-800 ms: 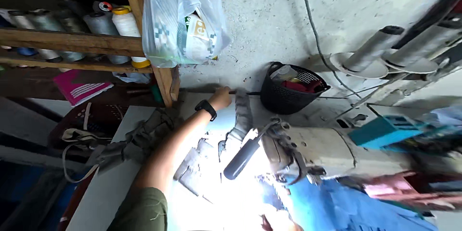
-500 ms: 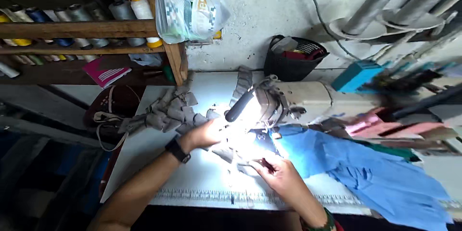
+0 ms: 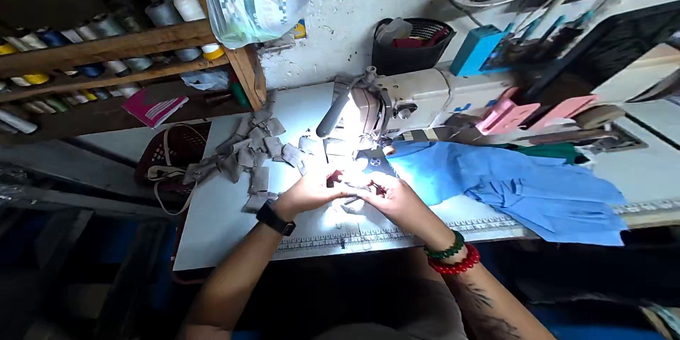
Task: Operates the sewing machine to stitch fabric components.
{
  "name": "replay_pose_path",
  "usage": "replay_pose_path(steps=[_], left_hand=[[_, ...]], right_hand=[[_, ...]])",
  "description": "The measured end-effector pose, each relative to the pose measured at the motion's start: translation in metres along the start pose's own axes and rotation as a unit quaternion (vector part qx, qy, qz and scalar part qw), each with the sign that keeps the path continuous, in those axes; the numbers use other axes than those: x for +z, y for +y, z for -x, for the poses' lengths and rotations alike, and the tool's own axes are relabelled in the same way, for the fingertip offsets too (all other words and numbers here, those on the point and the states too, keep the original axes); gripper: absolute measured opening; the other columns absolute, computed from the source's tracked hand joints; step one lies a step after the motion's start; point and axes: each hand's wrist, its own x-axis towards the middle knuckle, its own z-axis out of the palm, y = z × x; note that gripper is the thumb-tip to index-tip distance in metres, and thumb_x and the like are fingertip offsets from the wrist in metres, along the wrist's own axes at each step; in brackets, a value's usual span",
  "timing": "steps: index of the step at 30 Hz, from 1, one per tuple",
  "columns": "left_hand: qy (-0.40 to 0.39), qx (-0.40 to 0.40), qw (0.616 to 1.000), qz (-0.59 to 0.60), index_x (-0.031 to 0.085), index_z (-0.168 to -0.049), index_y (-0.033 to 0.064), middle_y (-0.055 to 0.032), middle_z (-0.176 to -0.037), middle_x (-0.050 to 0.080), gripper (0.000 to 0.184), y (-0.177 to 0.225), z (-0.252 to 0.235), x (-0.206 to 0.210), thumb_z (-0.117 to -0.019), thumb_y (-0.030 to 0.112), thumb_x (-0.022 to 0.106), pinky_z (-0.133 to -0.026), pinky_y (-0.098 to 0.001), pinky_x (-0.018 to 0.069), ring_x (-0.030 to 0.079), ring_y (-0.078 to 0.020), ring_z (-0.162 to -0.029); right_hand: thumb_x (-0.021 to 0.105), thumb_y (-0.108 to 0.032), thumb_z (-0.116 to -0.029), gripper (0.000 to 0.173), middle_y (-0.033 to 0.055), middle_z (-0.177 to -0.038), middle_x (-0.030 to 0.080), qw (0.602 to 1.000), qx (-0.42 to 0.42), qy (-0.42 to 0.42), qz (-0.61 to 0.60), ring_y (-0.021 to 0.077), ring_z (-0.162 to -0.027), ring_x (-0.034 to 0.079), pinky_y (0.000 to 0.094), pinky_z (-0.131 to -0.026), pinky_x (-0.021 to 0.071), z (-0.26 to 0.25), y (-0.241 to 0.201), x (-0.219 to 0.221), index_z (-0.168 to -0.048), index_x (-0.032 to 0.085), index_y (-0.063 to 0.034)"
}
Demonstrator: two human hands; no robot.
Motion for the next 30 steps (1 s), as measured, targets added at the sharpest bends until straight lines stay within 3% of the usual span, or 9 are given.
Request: replay_pose_path(steps=[2, 4, 9, 12, 17, 21, 25, 27, 30], left_hand=[[0.036, -0.011, 0.997, 0.074, 0.07, -0.096, 0.0016, 0.0031, -0.082, 0.066, 0.016, -0.014, -0.012, 0.018, -0.0965, 0.018, 0.069, -0.073, -0.0205, 0.0528, 0.061, 0.0004, -0.074], [0.066, -0.014, 0.996, 0.059, 0.071, -0.093, 0.0024, 0.0034, -0.079, 0.066, 0.018, -0.018, -0.014, 0.024, -0.0981, 0.019, 0.067, -0.072, -0.0203, 0.0519, 0.06, 0.0006, -0.072], [0.102, 0.023, 0.994, 0.028, 0.072, -0.091, 0.0029, 0.0014, -0.081, 0.066, 0.016, -0.019, -0.01, 0.028, -0.0986, 0.016, 0.066, -0.074, -0.0214, 0.0531, 0.061, -0.0016, -0.075], [0.106, 0.045, 0.993, 0.038, 0.072, -0.093, 0.0019, 0.0002, -0.085, 0.068, 0.013, -0.018, -0.011, 0.029, -0.0987, 0.012, 0.065, -0.077, -0.0221, 0.0548, 0.064, -0.0022, -0.079], [0.14, 0.054, 0.988, 0.032, 0.073, -0.1, 0.0013, -0.0037, -0.093, 0.071, 0.009, -0.014, -0.008, 0.037, -0.0969, 0.008, 0.067, -0.078, -0.0252, 0.0582, 0.067, -0.0068, -0.083], [0.125, 0.072, 0.989, 0.041, 0.074, -0.1, 0.0003, -0.0029, -0.094, 0.073, 0.011, -0.008, -0.005, 0.037, -0.0981, 0.004, 0.064, -0.081, -0.0236, 0.0582, 0.069, -0.0043, -0.087], [-0.005, -0.064, 0.997, 0.039, 0.068, -0.119, 0.0035, 0.001, -0.097, 0.07, 0.028, 0.001, -0.012, 0.016, -0.1084, 0.019, 0.047, -0.078, -0.0217, 0.054, 0.063, -0.0002, -0.083], [-0.064, -0.141, 0.985, 0.074, 0.063, -0.101, 0.0081, 0.0072, -0.072, 0.059, 0.027, 0.001, -0.016, 0.015, -0.1093, 0.027, 0.046, -0.057, -0.0169, 0.0465, 0.054, 0.0019, -0.06], [-0.041, -0.145, 0.987, 0.062, 0.067, -0.088, 0.0079, 0.0088, -0.067, 0.055, 0.024, 0.003, -0.018, 0.018, -0.1043, 0.022, 0.057, -0.056, -0.0161, 0.0422, 0.049, 0.0029, -0.057]], right_hand=[[0.068, -0.034, -0.0961, 0.03, 0.0021, -0.09, 0.068, 0.999, 0.029, 0.019, -0.027, 0.0066, -0.078, 0.062, 0.0274, -0.073, 0.0533, 0.003, 0.007, -0.003, -0.109, 0.067, -0.0073], [0.071, -0.03, -0.0937, 0.031, 0.0002, -0.095, 0.069, 0.997, 0.037, 0.036, -0.051, 0.0036, -0.08, 0.063, 0.0229, -0.074, 0.0538, 0.008, 0.015, -0.005, -0.114, 0.064, -0.0082], [0.07, -0.025, -0.0949, 0.022, -0.0051, -0.091, 0.07, 0.995, 0.041, 0.028, -0.086, -0.0016, -0.065, 0.056, 0.0162, -0.059, 0.0474, 0.012, 0.022, -0.008, -0.112, 0.067, -0.0125], [0.068, -0.029, -0.0959, 0.022, -0.0048, -0.093, 0.071, 0.997, 0.035, 0.006, -0.068, -0.0015, -0.073, 0.061, 0.018, -0.067, 0.0519, 0.007, 0.019, -0.01, -0.111, 0.07, -0.0126], [0.066, -0.035, -0.0971, 0.023, -0.0056, -0.076, 0.064, 0.999, 0.044, -0.007, -0.032, 0.001, -0.07, 0.057, 0.0232, -0.067, 0.0487, -0.004, 0.025, -0.007, -0.095, 0.074, -0.0136], [0.07, -0.034, -0.096, 0.021, -0.0089, -0.075, 0.063, 0.993, 0.044, -0.031, -0.1, -0.004, -0.066, 0.054, 0.0161, -0.063, 0.0454, -0.009, 0.028, -0.005, -0.096, 0.074, -0.013], [0.072, -0.021, -0.0937, 0.01, -0.0075, -0.076, 0.066, 0.983, 0.059, -0.027, -0.17, -0.0025, -0.065, 0.057, 0.0154, -0.061, 0.0476, -0.009, 0.026, -0.004, -0.095, 0.073, -0.0111], [0.072, -0.02, -0.0934, 0.009, -0.0088, -0.073, 0.063, 0.982, 0.064, -0.031, -0.177, -0.004, -0.063, 0.055, 0.0138, -0.06, 0.0458, -0.009, 0.025, -0.003, -0.093, 0.072, -0.0109], [0.073, -0.02, -0.0925, 0.011, -0.0076, -0.071, 0.06, 0.983, 0.086, -0.03, -0.159, -0.0037, -0.062, 0.053, 0.0147, -0.06, 0.0457, -0.011, 0.026, -0.002, -0.092, 0.07, -0.0091]])
